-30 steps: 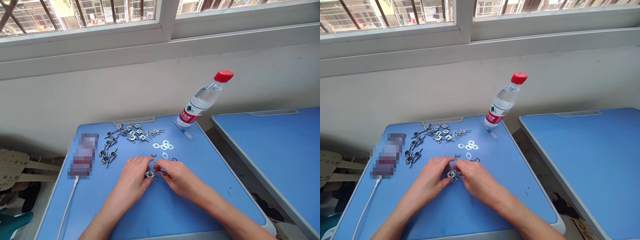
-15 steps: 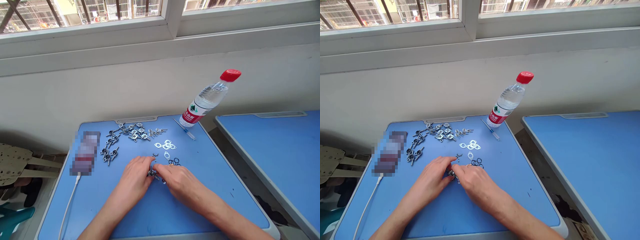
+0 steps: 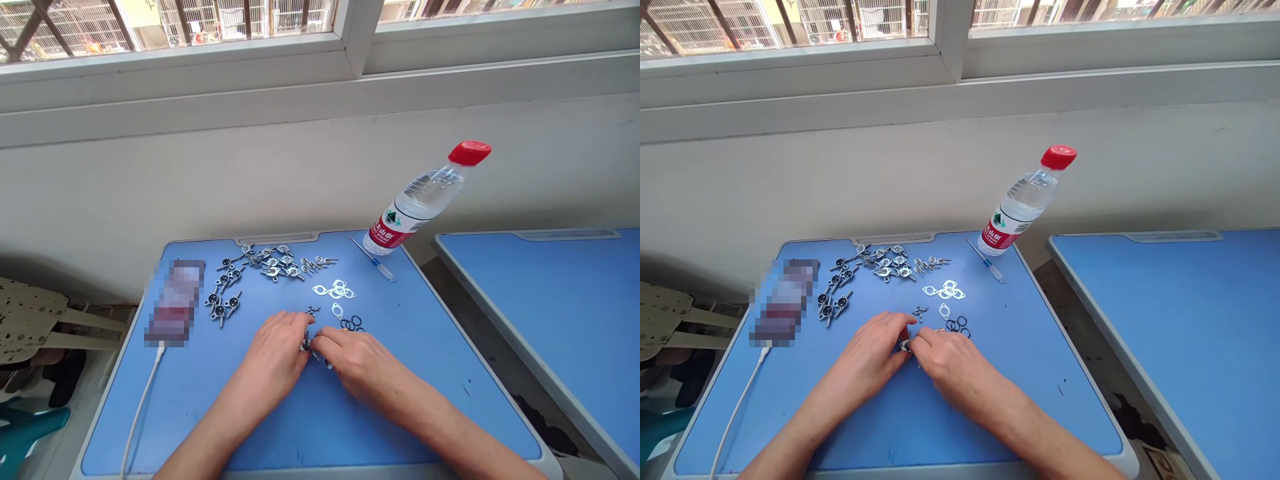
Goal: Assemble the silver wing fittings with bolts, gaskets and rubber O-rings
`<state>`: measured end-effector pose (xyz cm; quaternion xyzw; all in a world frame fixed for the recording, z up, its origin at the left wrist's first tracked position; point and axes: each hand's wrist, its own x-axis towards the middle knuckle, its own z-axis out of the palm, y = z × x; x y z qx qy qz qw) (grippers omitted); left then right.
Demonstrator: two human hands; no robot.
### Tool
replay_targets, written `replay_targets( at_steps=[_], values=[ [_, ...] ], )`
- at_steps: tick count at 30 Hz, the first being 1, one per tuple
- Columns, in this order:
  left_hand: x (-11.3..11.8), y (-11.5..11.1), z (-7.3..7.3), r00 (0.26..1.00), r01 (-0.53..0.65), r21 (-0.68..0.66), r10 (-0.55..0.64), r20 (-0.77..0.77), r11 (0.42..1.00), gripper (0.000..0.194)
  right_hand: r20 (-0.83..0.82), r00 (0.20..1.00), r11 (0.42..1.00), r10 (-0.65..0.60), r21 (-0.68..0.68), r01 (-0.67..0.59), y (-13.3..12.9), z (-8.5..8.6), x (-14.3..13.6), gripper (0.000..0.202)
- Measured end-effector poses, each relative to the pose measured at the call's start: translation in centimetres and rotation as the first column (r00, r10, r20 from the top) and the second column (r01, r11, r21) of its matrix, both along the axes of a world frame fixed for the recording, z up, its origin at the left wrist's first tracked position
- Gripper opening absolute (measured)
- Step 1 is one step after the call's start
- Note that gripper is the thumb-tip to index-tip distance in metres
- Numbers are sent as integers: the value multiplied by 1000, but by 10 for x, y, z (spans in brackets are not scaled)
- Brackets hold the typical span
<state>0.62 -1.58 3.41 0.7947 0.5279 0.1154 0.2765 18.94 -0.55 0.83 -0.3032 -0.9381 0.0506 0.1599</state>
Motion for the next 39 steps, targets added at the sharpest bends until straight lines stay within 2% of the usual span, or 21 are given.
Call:
replay_targets(
  at_steps=[7, 13, 19, 24, 29, 35, 39],
  values=[
    [-1, 2, -1, 1000, 2, 1, -2, 6, 1000, 34, -30, 999, 1000, -14, -9, 14, 4, -4, 0, 31],
    [-1, 1, 2, 1000, 3, -23, -3, -5, 1000, 31, -127, 991, 993, -32, -116, 17, 7, -8, 0, 24],
    [-3, 2, 6, 999, 25, -37, -26, -32, 999, 27, -180, 982, 986, -60, -163, 31, 11, 1, 4, 21],
    [-3, 4, 9, 989, 62, -23, -65, -132, 998, 18, -124, 990, 986, -70, -161, 50, 11, 8, 8, 22],
    [-1, 5, 10, 982, 77, -25, -80, -174, 997, 13, -95, 993, 986, -63, -162, 47, 10, 8, 7, 20],
    [-1, 5, 6, 982, 65, -57, -74, -173, 996, 10, -66, 997, 994, -47, -103, 40, 9, 3, 5, 18],
    [-2, 6, 3, 983, 76, -30, -80, -164, 997, 8, -51, 998, 998, -32, -61, 29, 8, 2, 3, 18]
  ],
)
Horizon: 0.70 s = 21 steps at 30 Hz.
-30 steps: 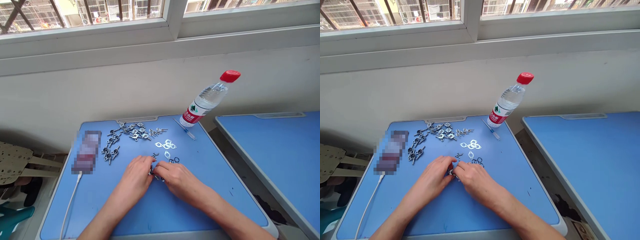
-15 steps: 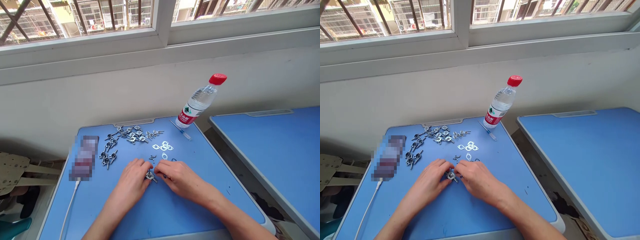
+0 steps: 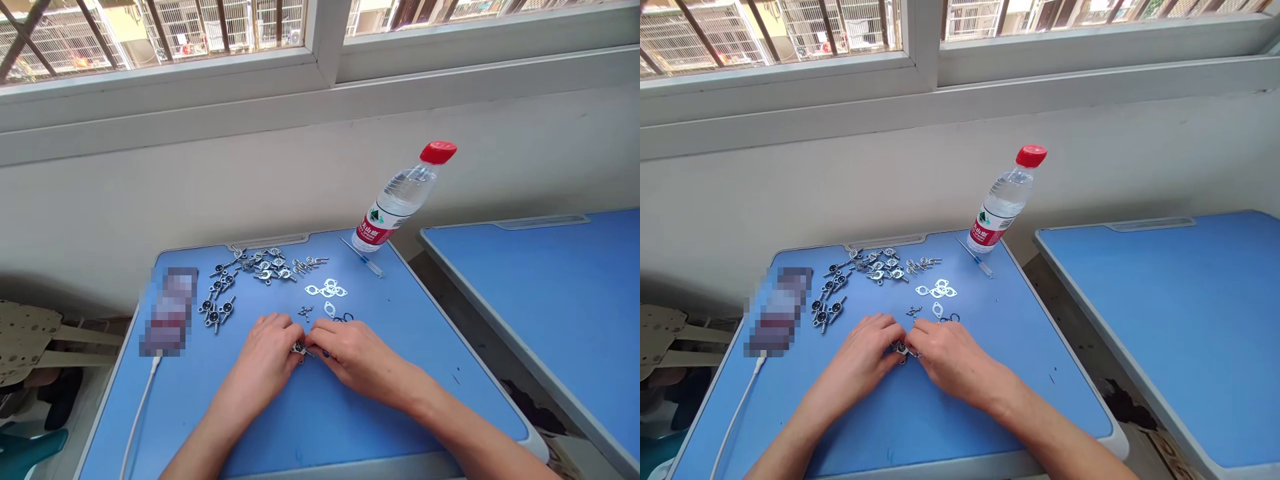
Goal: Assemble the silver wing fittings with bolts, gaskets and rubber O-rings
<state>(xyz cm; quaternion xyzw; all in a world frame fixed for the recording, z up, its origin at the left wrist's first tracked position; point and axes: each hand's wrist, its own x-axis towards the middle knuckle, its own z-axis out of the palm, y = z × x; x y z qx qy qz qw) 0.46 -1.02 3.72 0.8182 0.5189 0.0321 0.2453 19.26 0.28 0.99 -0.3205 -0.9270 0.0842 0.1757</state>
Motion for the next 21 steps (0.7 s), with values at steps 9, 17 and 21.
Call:
replay_targets(
  at_steps=[9, 17, 21],
  values=[
    [0, 0, -1, 1000, 5, 17, -4, -26, 1000, 7, 59, 998, 998, 25, 59, -28, 0, -1, -2, 22],
    [0, 1, -2, 999, 6, 14, -5, -37, 1000, 6, 123, 992, 988, 37, 141, -55, -2, -4, -2, 26],
    [0, 1, -1, 999, 7, 15, -6, -36, 1000, 7, 124, 992, 987, 34, 154, -53, -3, -5, -2, 25]
  ],
)
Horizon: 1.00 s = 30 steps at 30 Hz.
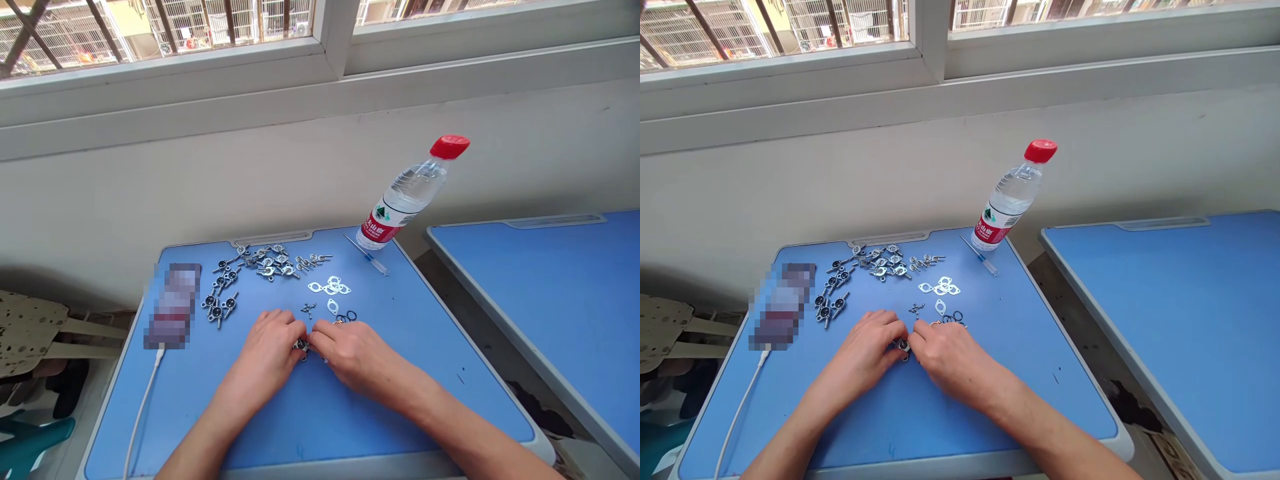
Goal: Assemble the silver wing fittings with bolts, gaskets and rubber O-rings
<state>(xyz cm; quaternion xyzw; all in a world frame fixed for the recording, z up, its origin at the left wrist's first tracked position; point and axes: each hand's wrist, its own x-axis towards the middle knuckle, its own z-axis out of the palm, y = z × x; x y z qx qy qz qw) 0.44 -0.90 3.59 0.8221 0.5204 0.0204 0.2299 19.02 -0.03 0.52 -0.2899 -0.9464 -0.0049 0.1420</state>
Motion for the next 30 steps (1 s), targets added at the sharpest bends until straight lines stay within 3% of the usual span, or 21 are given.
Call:
replay_targets(
  at_steps=[10, 13, 15, 18, 21, 24, 28, 30],
  values=[
    [0, -2, 1, 1000, -14, -6, 14, 14, 1000, 8, -25, 1000, 999, 5, -52, -6, 0, 2, 1, 32],
    [-2, -2, 0, 1000, -11, -8, 12, 26, 1000, 7, -37, 999, 983, -13, -185, 6, 1, 11, 3, 27],
    [-2, -1, -1, 999, -6, -8, 7, 39, 1000, 7, -118, 990, 935, -81, -353, 35, 4, 23, 7, 20],
    [-1, 1, 0, 999, -2, -13, 2, 42, 1000, 10, -269, 927, 767, -263, -641, 32, 11, 39, 14, 26],
    [4, 3, 2, 1000, 11, -17, -10, 25, 1000, 10, -389, 817, 649, -426, -760, -23, 21, 44, 20, 20],
    [8, 4, 3, 1000, 15, -13, -15, 17, 1000, 10, -477, 682, 514, -554, -841, -171, 31, 41, 23, 26],
    [9, 4, 2, 1000, 17, 1, -17, 27, 1000, 10, -511, 542, 535, -667, -835, -128, 45, 35, 27, 24],
    [9, 3, 1, 999, 14, 12, -15, 49, 1000, 11, -506, 506, 477, -699, -857, -198, 49, 33, 28, 18]
  ],
)
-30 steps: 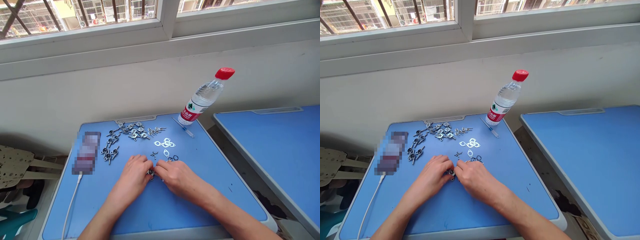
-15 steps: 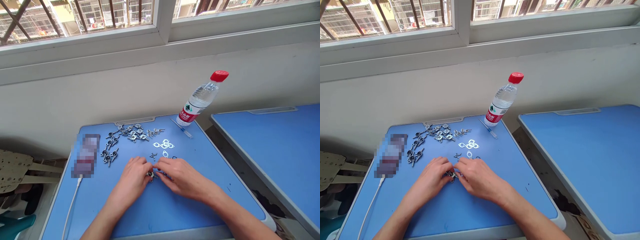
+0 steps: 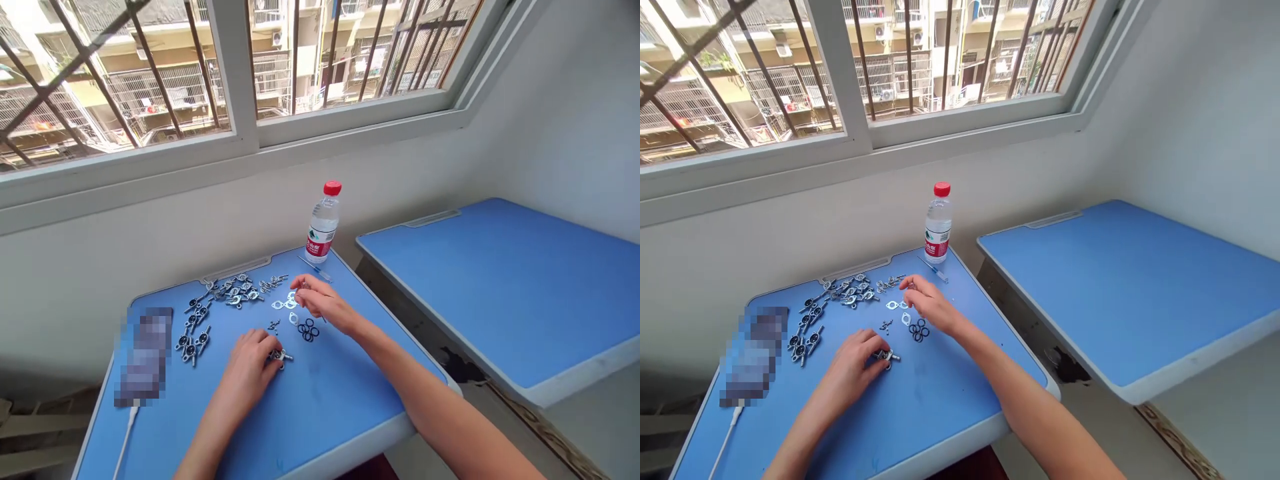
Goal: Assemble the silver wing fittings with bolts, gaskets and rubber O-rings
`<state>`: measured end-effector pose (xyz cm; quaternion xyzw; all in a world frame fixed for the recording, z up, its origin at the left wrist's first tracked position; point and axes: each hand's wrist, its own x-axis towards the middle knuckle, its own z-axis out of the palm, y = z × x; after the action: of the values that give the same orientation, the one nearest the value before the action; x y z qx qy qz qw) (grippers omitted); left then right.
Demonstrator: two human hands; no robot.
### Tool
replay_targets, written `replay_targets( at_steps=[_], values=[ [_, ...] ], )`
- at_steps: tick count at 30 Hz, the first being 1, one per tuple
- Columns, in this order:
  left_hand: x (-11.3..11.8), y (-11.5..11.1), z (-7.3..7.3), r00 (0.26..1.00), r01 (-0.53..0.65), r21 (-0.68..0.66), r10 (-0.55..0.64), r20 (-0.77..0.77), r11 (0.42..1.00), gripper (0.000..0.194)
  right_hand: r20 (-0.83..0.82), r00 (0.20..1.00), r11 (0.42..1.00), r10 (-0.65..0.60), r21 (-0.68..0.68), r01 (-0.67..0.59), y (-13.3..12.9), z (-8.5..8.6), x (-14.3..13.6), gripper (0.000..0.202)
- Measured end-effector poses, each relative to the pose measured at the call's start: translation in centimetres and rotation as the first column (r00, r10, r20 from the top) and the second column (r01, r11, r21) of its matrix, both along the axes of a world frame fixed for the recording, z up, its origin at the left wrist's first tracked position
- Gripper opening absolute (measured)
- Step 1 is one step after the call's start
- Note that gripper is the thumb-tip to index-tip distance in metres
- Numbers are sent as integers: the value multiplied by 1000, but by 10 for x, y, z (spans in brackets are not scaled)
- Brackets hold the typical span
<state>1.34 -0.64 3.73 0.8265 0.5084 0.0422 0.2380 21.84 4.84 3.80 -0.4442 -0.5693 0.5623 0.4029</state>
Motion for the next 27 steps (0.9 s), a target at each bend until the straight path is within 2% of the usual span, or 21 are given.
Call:
replay_targets(
  at_steps=[2, 6, 15, 21, 27],
  values=[
    [0, -1, 1, 1000, -5, 16, 5, 21, 1000, 11, -89, 994, 996, 65, -59, -71, 2, -2, -1, 18],
    [-2, -3, 3, 999, 3, 53, -5, 43, 999, 12, -117, 977, 982, 181, -29, -185, 0, -6, -9, 37],
    [-7, -2, 5, 993, 17, 36, -22, 118, 999, 25, -47, 995, 989, 89, 121, -83, 1, -9, -8, 42],
    [-8, -1, 6, 994, 37, 43, -41, 97, 998, 10, -68, 974, 971, 216, 120, -207, -4, -16, -14, 51],
    [-5, 0, 8, 996, 54, 22, -55, 74, 998, 9, -80, 954, 948, 288, 163, -273, -16, -10, -17, 50]
  ],
)
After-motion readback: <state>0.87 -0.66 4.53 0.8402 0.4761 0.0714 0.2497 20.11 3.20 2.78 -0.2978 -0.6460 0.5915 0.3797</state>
